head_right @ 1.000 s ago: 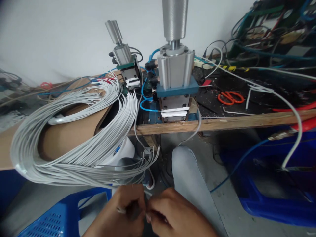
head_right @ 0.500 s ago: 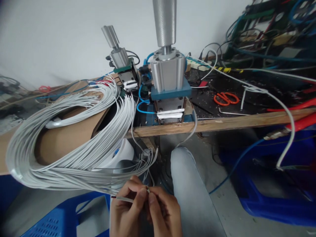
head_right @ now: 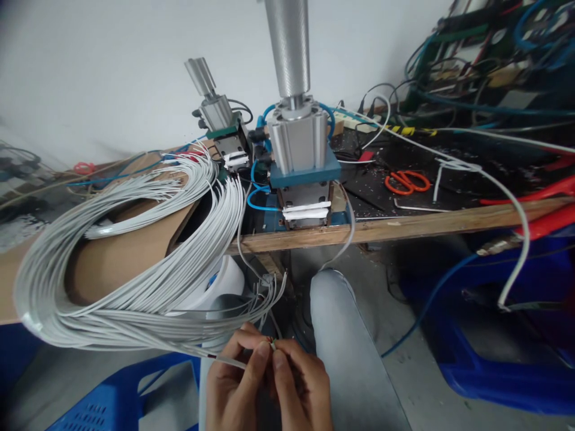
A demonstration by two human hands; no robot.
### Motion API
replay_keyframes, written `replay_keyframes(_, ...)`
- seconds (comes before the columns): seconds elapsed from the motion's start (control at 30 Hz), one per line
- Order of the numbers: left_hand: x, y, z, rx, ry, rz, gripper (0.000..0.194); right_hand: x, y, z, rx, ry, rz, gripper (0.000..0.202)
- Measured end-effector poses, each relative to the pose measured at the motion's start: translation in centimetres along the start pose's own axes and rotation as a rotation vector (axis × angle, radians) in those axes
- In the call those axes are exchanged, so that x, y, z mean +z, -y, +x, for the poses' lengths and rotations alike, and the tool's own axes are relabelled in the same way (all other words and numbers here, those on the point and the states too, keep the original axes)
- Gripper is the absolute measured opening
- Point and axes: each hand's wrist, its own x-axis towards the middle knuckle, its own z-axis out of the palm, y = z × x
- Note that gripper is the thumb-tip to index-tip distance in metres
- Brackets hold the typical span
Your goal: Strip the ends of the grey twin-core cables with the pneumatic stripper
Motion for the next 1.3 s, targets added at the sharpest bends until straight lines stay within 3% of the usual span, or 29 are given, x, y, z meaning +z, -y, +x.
replay_keyframes(0.13,-0.1,0.0,0.1,-0.01,0.021,-0.014,0.024,0.0,0.3,0.1,0.009,0.022,0.0,0.04)
replay_keyframes(0.27,-0.5,-0.4,0.6,-0.097,0.116,0.012,0.022,0.0,0.3,0.2,0.021,0.063,-0.019,0.041)
replay_keyframes(0.4,-0.4,-1.5,1.4,-0.101,0.209,0.137,0.02,-0.2,0.0,0.1,0.002,-0.011,-0.09,0.043)
replay_keyframes(0.53,0.1,-2.9,1.8,-0.178,0.273,0.09,0.023,-0.2,0.2,-0.1,-0.023,-0.018,-0.103,0.048)
replay_keyframes(0.8,0.6,-2.8,1.7,-0.202,0.228,0.027,0.027,0.0,0.7,0.0,0.021,-0.033,-0.011,0.046)
replay_keyframes(0.97,0.1,-3.0,1.9,-0.219,0.12,-0.08,0.026,-0.1,0.7,0.1,0.038,0.055,-0.011,0.042)
replay_keyframes(1.13,-0.5,-2.1,1.9,-0.202,0.256,0.059,0.023,-0.3,0.5,0.2,0.022,0.081,-0.045,0.042)
replay_keyframes(1.3,-0.3,-1.5,1.7,-0.19,0.251,0.09,0.023,-0.4,0.3,0.2,0.014,0.055,-0.057,0.045)
